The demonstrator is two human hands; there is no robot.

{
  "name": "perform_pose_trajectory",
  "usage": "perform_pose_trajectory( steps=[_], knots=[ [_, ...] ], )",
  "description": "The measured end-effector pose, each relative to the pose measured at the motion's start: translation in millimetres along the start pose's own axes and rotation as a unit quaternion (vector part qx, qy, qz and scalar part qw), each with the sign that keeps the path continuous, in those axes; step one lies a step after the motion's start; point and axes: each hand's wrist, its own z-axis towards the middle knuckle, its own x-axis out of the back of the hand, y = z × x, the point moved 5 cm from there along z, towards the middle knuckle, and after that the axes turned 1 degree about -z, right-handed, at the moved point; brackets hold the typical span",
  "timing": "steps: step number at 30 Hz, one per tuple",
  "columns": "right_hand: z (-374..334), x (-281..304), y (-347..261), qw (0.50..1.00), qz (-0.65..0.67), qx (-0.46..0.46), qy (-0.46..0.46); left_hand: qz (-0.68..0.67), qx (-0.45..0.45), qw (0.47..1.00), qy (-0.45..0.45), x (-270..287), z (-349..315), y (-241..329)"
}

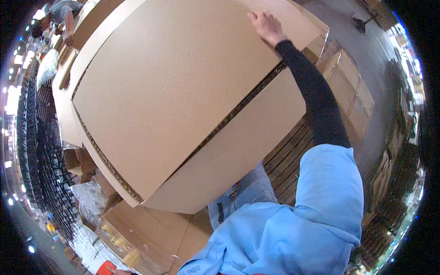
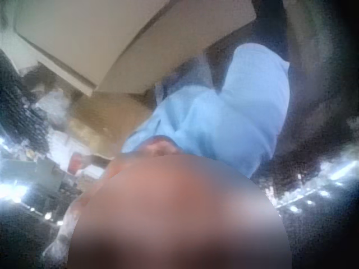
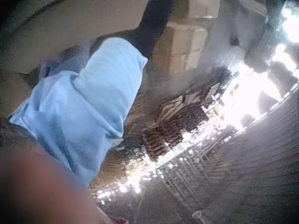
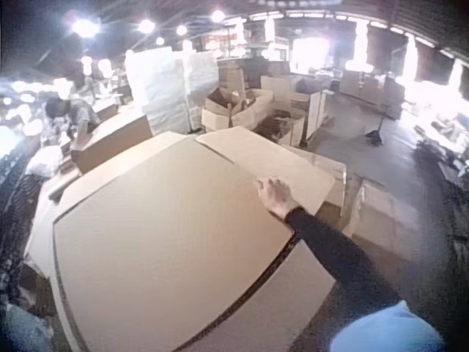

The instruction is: The person packs a large cardboard box with a chair wrapped in plastic and foam protectors, then seals the box with packing tape. The person places cardboard dividers inside, closes the flaps, and applies tape to secure the box.

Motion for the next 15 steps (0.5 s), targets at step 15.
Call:
perform_pose_trajectory(
  steps=[15],
  knots=[
    [-31.3,46.9,21.0,0.980,0.174,0.080,-0.060,-0.228,0.003,0.965,-0.132,-56.2,-71.9,284.6]
  ],
)
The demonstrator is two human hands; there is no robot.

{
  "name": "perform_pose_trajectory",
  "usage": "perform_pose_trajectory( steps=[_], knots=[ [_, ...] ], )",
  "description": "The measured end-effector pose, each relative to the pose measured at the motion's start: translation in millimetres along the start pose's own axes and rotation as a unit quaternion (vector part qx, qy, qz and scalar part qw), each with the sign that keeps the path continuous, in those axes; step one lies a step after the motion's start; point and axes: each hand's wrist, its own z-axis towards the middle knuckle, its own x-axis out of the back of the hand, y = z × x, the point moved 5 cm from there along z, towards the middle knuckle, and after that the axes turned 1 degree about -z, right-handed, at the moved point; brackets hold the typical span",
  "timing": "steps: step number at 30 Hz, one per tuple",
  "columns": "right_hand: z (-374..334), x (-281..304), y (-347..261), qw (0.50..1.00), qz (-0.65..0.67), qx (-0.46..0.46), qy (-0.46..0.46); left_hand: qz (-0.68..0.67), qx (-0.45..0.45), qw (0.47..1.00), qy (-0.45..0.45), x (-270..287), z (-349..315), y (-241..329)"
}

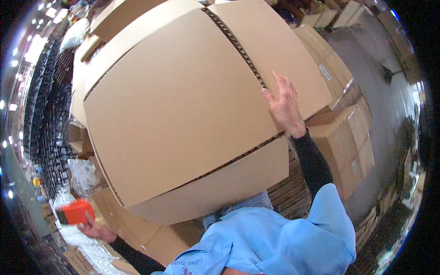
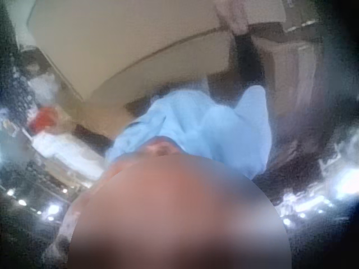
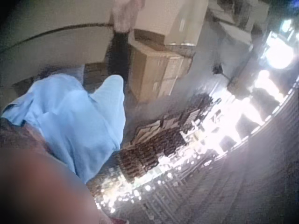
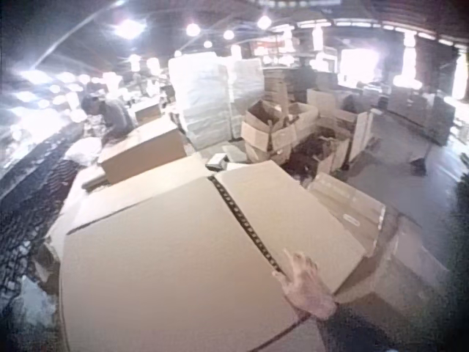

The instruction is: The person packs a large cardboard box with a chair wrapped in plastic and foam protectors, then seals the box with packing tape. The person places cardboard dividers inside, closes the flaps, and applies tape to secure the box.

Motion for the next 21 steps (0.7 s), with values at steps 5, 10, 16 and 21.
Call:
perform_pose_trajectory(
  steps=[5,10,16,21],
  knots=[
    [22.8,15.4,-109.3,0.921,0.363,0.082,-0.116,-0.032,-0.041,0.971,-0.233,-199.6,-72.1,114.7],
    [-7.0,-45.7,-190.1,0.765,0.621,-0.050,-0.165,-0.143,-0.305,0.829,-0.446,-373.1,-159.1,222.4],
    [19.0,-69.8,-157.8,0.682,0.672,-0.272,-0.096,-0.150,-0.326,0.745,-0.563,-438.9,-172.9,249.2],
    [51.0,-83.8,-126.4,0.772,0.604,-0.197,-0.031,-0.218,-0.447,0.668,-0.554,-460.5,-170.1,244.2]
  ],
)
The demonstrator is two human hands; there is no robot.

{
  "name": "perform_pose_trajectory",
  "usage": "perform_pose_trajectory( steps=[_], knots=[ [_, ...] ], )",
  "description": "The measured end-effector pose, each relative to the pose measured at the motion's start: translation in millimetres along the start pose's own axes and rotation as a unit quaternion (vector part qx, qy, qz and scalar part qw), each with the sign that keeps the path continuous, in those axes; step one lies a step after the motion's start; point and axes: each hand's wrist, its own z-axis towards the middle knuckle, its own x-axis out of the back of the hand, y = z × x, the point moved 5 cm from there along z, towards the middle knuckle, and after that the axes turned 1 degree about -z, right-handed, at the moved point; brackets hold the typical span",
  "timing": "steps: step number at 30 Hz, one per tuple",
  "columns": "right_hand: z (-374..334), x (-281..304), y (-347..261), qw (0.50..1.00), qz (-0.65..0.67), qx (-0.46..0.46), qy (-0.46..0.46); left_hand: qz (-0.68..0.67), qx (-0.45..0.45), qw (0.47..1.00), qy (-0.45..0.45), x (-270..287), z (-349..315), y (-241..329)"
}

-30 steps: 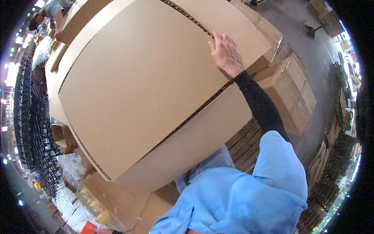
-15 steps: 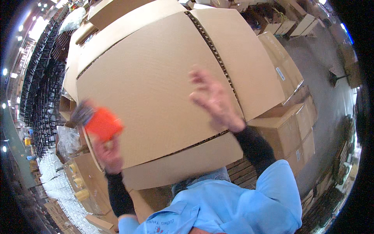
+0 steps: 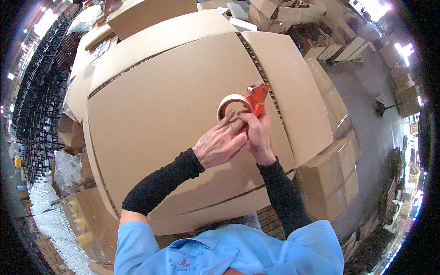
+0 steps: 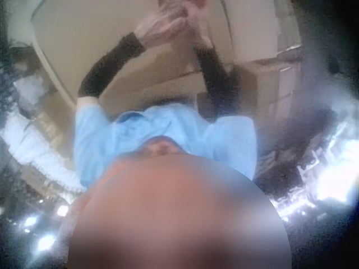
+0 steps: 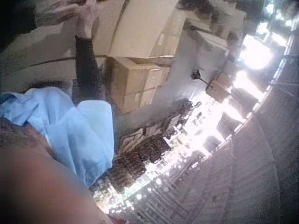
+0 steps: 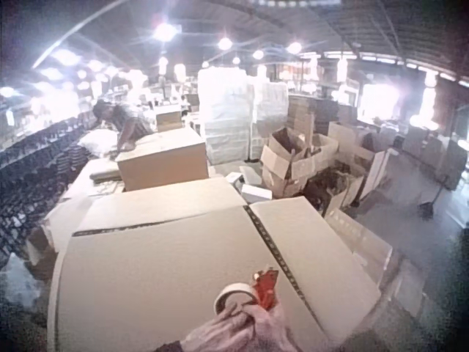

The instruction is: The person packs a large cardboard box with a chair wrapped in plastic and foam protectors, then seals the box with packing tape. The person places cardboard dividers inside, closes the flaps, and applies tape to secure the box.

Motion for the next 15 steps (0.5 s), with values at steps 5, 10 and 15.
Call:
perform_pose_trajectory(
  steps=[5,10,15],
  knots=[
    [45.8,14.4,-28.2,0.999,0.004,-0.028,0.041,0.085,-0.058,0.963,0.250,75.1,-40.1,-96.7],
    [72.3,9.7,-26.4,0.930,-0.353,0.029,-0.097,0.253,0.377,0.879,0.144,142.8,-101.9,-335.2],
    [73.0,37.2,-12.0,0.926,-0.371,0.023,-0.071,0.196,0.281,0.935,0.091,67.2,-70.3,-335.4]
  ],
)
